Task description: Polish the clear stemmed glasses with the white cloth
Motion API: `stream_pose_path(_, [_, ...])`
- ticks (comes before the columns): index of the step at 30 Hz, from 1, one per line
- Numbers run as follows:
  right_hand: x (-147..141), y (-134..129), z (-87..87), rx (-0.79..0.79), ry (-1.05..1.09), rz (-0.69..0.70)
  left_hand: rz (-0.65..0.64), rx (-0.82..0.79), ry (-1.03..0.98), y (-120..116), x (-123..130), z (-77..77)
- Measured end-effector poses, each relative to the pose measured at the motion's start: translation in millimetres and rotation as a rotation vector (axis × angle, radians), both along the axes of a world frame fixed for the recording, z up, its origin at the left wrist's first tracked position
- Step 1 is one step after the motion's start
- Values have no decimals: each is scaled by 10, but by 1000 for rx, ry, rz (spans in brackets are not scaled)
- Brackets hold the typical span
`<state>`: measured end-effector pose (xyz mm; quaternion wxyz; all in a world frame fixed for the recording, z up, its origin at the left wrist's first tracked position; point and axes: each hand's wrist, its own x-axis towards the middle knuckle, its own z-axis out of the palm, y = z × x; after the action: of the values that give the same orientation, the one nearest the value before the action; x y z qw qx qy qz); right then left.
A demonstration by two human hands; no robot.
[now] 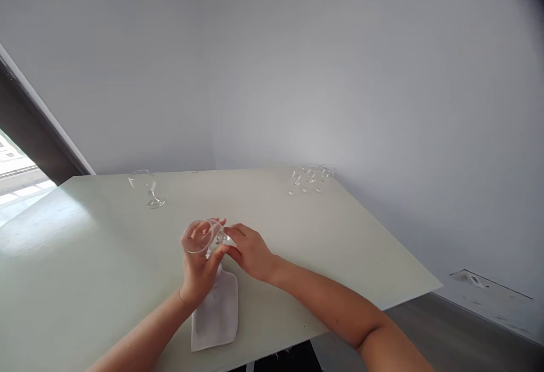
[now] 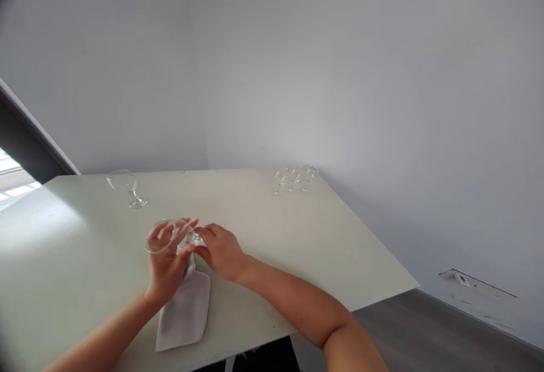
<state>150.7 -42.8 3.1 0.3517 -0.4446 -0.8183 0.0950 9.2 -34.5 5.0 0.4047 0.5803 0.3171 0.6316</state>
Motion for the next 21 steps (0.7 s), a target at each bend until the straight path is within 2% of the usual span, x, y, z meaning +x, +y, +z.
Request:
stream_pose_path(3, [-107, 102, -90, -59, -88, -1, -25, -33, 104, -26, 21, -72])
stream_pose_path(6, [18, 333, -233, -138, 62, -115, 5, -21, 275, 51, -26, -135])
stream_pose_path(9, [401, 679, -342, -256, 332, -418, 63, -44, 512, 151, -74, -254])
stream_pose_path(13, [1013, 1091, -445, -260, 407, -653, 33, -125, 739, 239, -89, -436])
stream_pose_path(17, [1353, 1301, -563, -275, 431, -758, 21, -170, 730, 290, -97, -504])
stream_pose_path(21, [1440, 1420, -658, -256, 428, -793, -7, -197, 662, 313, -113, -504])
